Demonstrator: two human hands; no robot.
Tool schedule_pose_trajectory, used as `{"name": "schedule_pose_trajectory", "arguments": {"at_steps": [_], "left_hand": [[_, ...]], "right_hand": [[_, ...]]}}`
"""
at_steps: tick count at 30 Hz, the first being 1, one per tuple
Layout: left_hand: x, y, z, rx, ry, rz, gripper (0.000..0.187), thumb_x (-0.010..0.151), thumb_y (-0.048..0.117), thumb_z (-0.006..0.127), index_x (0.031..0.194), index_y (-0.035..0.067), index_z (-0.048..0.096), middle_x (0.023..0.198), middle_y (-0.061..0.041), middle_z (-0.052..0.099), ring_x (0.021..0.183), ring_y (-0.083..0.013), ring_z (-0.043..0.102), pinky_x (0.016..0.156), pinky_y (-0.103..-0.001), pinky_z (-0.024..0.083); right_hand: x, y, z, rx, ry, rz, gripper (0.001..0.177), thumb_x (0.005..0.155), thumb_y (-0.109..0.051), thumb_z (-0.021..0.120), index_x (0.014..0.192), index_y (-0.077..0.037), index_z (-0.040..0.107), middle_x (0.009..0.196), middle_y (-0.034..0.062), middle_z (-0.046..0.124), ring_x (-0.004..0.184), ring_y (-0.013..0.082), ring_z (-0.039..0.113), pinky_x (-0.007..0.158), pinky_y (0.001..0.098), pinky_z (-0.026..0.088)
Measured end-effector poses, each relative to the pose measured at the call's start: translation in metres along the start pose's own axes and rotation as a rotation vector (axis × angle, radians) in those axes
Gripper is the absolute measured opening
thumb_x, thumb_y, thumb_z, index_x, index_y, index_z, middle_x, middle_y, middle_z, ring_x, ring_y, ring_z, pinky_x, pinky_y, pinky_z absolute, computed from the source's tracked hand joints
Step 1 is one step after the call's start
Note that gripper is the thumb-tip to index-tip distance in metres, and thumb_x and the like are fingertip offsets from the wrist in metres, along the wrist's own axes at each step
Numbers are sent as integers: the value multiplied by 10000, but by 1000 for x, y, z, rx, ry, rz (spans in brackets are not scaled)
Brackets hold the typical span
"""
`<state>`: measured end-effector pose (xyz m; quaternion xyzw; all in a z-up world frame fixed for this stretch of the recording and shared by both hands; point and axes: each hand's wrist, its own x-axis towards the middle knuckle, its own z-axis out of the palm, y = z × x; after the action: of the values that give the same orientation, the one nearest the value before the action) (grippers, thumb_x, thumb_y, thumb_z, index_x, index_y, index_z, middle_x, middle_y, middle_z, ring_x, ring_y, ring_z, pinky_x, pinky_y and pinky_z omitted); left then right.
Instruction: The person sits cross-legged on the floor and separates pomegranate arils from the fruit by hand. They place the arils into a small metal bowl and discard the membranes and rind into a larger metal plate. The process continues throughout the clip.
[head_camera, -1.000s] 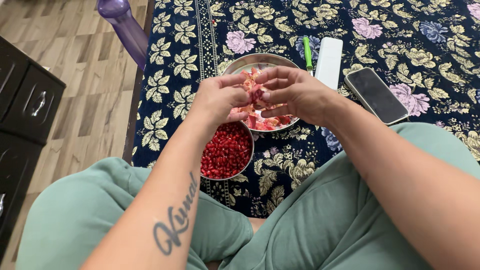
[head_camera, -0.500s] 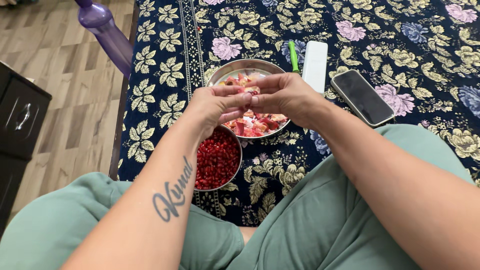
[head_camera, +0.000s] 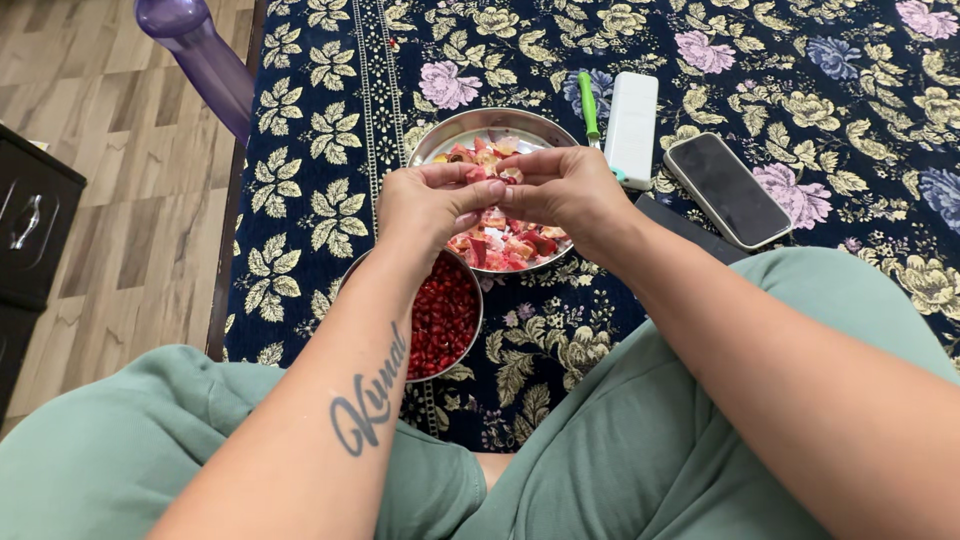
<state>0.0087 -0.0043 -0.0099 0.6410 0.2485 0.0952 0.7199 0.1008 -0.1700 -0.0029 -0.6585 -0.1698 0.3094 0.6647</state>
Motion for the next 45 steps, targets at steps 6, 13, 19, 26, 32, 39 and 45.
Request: {"name": "schedule_pose_trajectory", "arguments": {"at_steps": [6, 13, 19, 26, 32, 39, 45], "left_hand": [[5, -11, -10, -592, -132, -121, 314, 855, 58, 747, 1152, -20, 684, 1015, -134, 758, 922, -203, 764, 826, -279, 671], [-1, -12, -17, -730, -103, -176, 314, 927, 76, 583, 1188, -91, 537, 1056, -213, 702, 980, -294, 753, 887, -359, 669], [-13, -1, -19, -697, -81, -195, 323, 896, 76, 535, 1170, -95, 533, 1061, -239, 702, 975, -328, 764, 898, -395, 668], [-18, 8, -21, -614, -40, -230, 274, 888, 92, 526, 1126, -45, 539, 1030, -207, 688, 972, -329, 751, 891, -411, 665], [-11, 4, -20, -741, -80, -263, 311, 919, 114, 423, 1110, -83, 570, 1090, -283, 679, 1005, -373, 747, 901, -442, 661], [-16, -4, -22, -809, -65, -291, 338, 964, 114, 364, 1152, -79, 567, 1167, -286, 666, 1066, -403, 727, 946, -503, 630], [-26, -7, -23, -759, -107, -244, 334, 986, 87, 416, 1238, -53, 585, 1191, -271, 657, 1074, -412, 712, 955, -494, 623]], "right_hand": [[7, -5, -4, 289, -88, 108, 366, 896, 1, 684, 1261, 17, 659, 1159, 138, 714, 1054, 203, 725, 959, 303, 643], [10, -11, -6, 445, -27, 276, 396, 866, 8, 680, 1255, -60, 664, 1206, 153, 647, 1033, 224, 719, 928, 279, 639], [8, -16, -11, 664, -138, 291, 536, 796, 42, 737, 1313, -24, 611, 1234, 170, 594, 1047, 244, 680, 891, 291, 640], [0, -23, -10, 737, -164, 247, 617, 763, 95, 706, 1346, 19, 520, 1217, 163, 604, 1106, 273, 672, 969, 327, 647], [7, -12, -16, 469, -26, 289, 581, 754, 98, 681, 1314, 20, 547, 1151, 179, 649, 1018, 274, 733, 951, 336, 658], [21, 29, -14, -419, 0, -53, 339, 751, -47, 863, 1078, -34, 772, 914, 92, 741, 816, 184, 679, 650, 279, 558], [11, 24, -1, -973, -17, -344, 322, 713, -121, 892, 1018, -54, 816, 923, 71, 767, 800, 169, 697, 726, 306, 557]]}}
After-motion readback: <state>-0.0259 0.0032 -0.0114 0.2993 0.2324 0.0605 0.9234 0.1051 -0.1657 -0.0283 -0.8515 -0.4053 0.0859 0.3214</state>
